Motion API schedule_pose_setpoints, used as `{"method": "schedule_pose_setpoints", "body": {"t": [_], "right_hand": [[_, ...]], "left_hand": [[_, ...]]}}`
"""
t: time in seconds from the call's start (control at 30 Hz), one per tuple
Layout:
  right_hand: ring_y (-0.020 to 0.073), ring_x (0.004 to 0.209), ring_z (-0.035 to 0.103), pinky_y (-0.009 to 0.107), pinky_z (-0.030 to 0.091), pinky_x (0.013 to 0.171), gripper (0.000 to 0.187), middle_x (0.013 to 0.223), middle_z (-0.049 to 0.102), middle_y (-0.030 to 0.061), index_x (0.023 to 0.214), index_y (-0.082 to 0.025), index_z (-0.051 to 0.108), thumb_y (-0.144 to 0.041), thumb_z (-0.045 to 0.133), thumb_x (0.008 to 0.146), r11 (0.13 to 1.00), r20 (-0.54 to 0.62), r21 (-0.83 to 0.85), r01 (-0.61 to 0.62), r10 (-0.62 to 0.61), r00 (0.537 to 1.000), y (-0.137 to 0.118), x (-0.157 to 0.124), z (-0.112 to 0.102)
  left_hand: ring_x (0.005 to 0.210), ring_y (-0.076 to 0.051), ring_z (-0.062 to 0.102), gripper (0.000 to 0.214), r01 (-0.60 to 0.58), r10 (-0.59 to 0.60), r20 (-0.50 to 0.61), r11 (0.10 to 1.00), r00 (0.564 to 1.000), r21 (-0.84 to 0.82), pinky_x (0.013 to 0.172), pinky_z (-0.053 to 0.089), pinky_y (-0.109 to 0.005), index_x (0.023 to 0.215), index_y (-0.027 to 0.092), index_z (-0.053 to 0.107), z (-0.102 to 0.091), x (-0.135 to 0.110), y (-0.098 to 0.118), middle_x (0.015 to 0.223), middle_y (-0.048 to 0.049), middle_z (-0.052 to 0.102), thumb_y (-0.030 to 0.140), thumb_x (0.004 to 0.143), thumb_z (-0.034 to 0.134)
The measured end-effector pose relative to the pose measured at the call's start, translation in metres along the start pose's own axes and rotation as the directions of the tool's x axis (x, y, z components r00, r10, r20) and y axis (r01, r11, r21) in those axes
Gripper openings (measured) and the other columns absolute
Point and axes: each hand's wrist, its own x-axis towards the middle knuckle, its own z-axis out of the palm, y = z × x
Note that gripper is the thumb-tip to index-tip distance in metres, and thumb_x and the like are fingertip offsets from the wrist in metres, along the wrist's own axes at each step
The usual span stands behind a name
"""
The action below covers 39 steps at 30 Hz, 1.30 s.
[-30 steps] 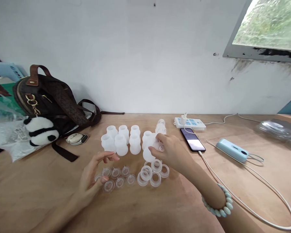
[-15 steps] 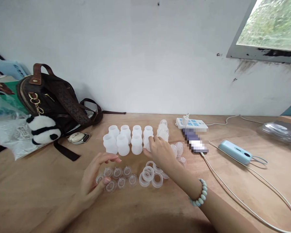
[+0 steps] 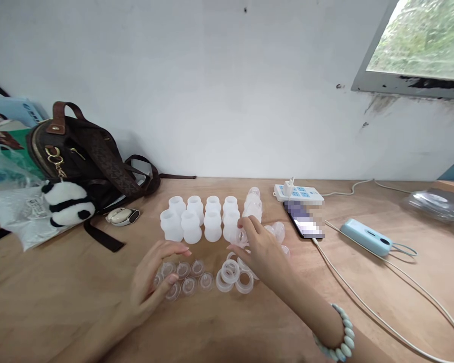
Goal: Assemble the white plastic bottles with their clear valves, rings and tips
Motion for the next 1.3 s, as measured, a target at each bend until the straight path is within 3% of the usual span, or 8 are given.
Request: {"method": "schedule_pose_setpoints", "body": {"t": [0.2,0.33,0.47,0.63,0.8,1.0,1.2,1.3], "right_hand": [[0.0220,0.100,0.070,0.033,0.059,0.081,0.026,0.109,0.069,0.0088,0.112,-0.024,0.054,-0.038,0.066,0.094,0.889,-0.149,0.390,0.239,-0.195,0.970,-0.018,-0.021,0.006],[0.0207,0.098,0.072,0.032,0.061,0.082,0.025,0.108,0.071,0.0134,0.113,-0.019,0.056,-0.037,0.063,0.096,0.827,-0.214,0.400,0.396,-0.336,0.917,-0.037,-0.031,0.010],[0.0206,0.099,0.073,0.030,0.062,0.080,0.020,0.107,0.073,0.0168,0.114,-0.015,0.057,-0.027,0.059,0.099,0.811,-0.283,0.273,0.518,-0.447,0.849,-0.043,-0.036,0.010],[0.0208,0.097,0.072,0.033,0.062,0.079,0.016,0.106,0.074,0.0163,0.109,-0.014,0.061,-0.024,0.060,0.098,0.804,-0.369,0.187,0.565,-0.475,0.799,-0.043,-0.039,0.011],[0.0186,0.096,0.071,0.028,0.062,0.075,0.011,0.104,0.075,0.0153,0.095,-0.014,0.066,-0.021,0.060,0.098,0.794,-0.294,0.167,0.585,-0.526,0.798,-0.047,-0.040,0.007],[0.0173,0.092,0.071,0.027,0.059,0.077,0.009,0.109,0.073,0.0163,0.091,-0.013,0.069,-0.018,0.063,0.096,0.798,-0.283,0.166,0.580,-0.525,0.803,-0.044,-0.042,0.013],[0.0181,0.088,0.071,0.027,0.059,0.071,0.010,0.104,0.074,0.0145,0.096,-0.015,0.067,-0.022,0.059,0.098,0.810,-0.219,0.147,0.567,-0.532,0.818,-0.042,-0.044,0.015],[0.0182,0.089,0.070,0.026,0.059,0.075,0.026,0.098,0.073,0.0123,0.117,-0.012,0.060,-0.031,0.057,0.100,0.824,-0.167,0.235,0.515,-0.488,0.857,-0.046,-0.044,0.008]], "left_hand": [[0.087,-0.019,0.062,0.020,-0.031,0.027,0.045,0.996,0.999,0.082,0.079,0.045,-0.031,0.108,0.020,0.063,0.004,0.007,0.008,0.096,-0.0044,0.069,0.009,0.093,0.055],[0.082,-0.020,0.063,0.015,0.109,-0.098,0.117,0.991,0.988,-0.084,0.077,0.045,-0.032,0.097,0.021,0.069,0.007,0.008,0.015,0.088,-0.0044,0.070,0.019,0.097,0.055],[0.071,-0.018,0.059,0.034,0.473,-0.374,0.296,0.764,0.879,-0.439,0.068,0.045,-0.030,0.080,0.018,0.072,0.011,0.009,0.021,0.076,-0.0037,0.065,0.042,0.098,0.056],[0.077,-0.019,0.059,0.034,0.639,-0.425,0.477,0.481,0.769,-0.601,0.074,0.045,-0.030,0.079,0.018,0.077,0.014,0.012,0.025,0.079,-0.0039,0.067,0.049,0.090,0.067],[0.074,-0.017,0.058,0.034,0.728,-0.413,0.603,0.303,0.682,-0.615,0.072,0.044,-0.026,0.081,0.018,0.080,0.018,0.013,0.028,0.078,-0.0029,0.068,0.052,0.081,0.077],[0.070,-0.016,0.058,0.033,0.771,-0.471,0.636,0.171,0.611,-0.614,0.068,0.044,-0.025,0.081,0.017,0.080,0.028,0.002,0.022,0.072,-0.0022,0.068,0.048,0.070,0.086],[0.065,-0.013,0.051,0.022,0.838,-0.623,0.628,0.083,0.467,-0.540,0.064,0.041,-0.023,0.078,0.018,0.078,0.020,0.008,0.033,0.069,-0.0006,0.067,0.036,0.068,0.085],[0.063,-0.013,0.050,0.021,0.834,-0.597,0.640,0.091,0.483,-0.544,0.064,0.042,-0.025,0.074,0.017,0.076,0.013,0.015,0.041,0.066,-0.0004,0.064,0.037,0.071,0.081]]}}
